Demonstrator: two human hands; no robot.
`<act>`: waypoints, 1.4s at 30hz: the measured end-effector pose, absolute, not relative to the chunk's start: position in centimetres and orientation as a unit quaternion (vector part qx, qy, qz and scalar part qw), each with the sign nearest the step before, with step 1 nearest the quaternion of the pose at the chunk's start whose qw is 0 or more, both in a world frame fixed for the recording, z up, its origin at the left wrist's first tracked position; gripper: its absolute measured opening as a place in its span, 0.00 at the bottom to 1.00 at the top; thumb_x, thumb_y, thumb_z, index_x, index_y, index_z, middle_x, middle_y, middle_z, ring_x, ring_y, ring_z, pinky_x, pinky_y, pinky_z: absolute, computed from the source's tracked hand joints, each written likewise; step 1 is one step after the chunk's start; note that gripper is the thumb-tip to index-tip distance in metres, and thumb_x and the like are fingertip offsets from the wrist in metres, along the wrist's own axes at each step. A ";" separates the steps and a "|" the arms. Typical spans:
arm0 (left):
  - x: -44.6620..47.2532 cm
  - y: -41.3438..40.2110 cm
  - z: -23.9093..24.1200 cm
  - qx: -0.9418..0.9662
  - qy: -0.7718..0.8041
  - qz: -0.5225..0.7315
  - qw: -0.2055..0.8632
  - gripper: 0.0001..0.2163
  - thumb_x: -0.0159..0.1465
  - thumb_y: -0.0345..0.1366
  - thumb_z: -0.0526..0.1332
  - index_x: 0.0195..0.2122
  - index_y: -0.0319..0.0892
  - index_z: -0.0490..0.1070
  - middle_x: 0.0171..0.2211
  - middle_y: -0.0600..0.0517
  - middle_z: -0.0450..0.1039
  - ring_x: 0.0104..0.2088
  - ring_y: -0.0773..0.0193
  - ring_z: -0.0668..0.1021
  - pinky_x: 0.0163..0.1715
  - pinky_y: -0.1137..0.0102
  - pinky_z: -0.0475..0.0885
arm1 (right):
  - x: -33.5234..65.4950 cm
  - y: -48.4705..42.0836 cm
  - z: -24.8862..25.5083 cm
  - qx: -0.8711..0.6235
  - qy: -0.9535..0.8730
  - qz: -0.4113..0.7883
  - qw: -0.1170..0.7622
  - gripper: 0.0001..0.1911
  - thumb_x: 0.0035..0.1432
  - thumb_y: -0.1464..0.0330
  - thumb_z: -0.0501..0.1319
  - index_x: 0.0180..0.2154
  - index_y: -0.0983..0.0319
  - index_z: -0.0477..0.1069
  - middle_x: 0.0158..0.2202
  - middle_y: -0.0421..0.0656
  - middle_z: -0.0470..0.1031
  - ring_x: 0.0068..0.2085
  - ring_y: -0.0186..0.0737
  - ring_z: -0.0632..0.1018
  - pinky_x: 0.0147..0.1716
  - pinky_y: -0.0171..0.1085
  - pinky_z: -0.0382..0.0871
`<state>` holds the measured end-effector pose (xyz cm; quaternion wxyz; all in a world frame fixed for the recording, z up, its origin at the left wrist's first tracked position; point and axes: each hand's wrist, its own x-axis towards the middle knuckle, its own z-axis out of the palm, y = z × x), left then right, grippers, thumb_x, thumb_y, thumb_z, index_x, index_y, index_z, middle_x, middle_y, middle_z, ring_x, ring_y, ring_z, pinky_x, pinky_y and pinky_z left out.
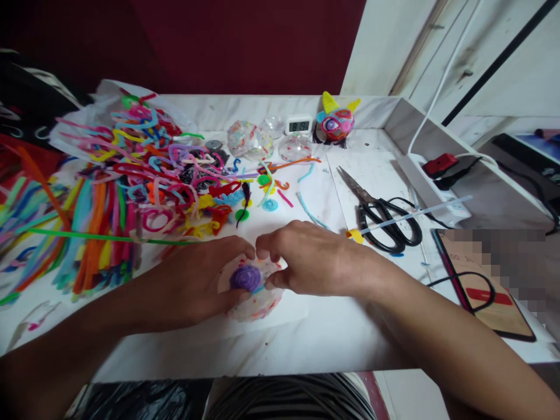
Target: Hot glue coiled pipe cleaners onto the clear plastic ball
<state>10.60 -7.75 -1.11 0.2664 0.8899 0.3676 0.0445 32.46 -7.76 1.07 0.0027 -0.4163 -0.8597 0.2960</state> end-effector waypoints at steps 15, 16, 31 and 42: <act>10.3 -7.8 -1.8 0.884 0.367 0.076 0.279 0.07 0.61 0.40 0.61 0.38 0.47 0.66 0.33 0.57 0.71 0.33 0.62 0.75 0.30 0.69 0.60 | 31.9 -7.8 1.0 -0.348 -0.888 0.301 0.028 0.07 0.63 0.72 0.59 0.38 0.61 0.77 0.36 0.42 0.78 0.38 0.36 0.78 0.38 0.34 0.65; 10.3 -7.9 -1.8 0.884 0.367 0.076 0.280 0.07 0.61 0.40 0.61 0.37 0.46 0.66 0.33 0.57 0.71 0.32 0.62 0.75 0.30 0.69 0.61 | 31.9 -7.8 1.0 -0.347 -0.887 0.302 0.028 0.07 0.63 0.72 0.59 0.37 0.61 0.77 0.36 0.42 0.78 0.38 0.36 0.78 0.38 0.34 0.65; 10.5 -8.5 -1.1 0.858 0.401 0.072 0.313 0.10 0.62 0.42 0.60 0.43 0.47 0.68 0.40 0.55 0.76 0.39 0.58 0.78 0.36 0.68 0.66 | 31.4 -7.4 -0.1 -0.399 -0.879 0.259 0.033 0.02 0.57 0.68 0.64 0.35 0.58 0.75 0.37 0.40 0.80 0.38 0.38 0.77 0.36 0.35 0.61; 9.3 -12.6 -6.3 0.779 0.522 0.200 0.282 0.36 0.53 0.54 0.67 0.57 0.46 0.52 0.58 0.41 0.63 0.57 0.45 0.70 0.55 0.51 0.66 | 31.7 -7.0 0.1 -0.416 -0.870 0.261 0.026 0.18 0.56 0.64 0.65 0.48 0.59 0.73 0.47 0.47 0.78 0.44 0.44 0.77 0.42 0.39 0.67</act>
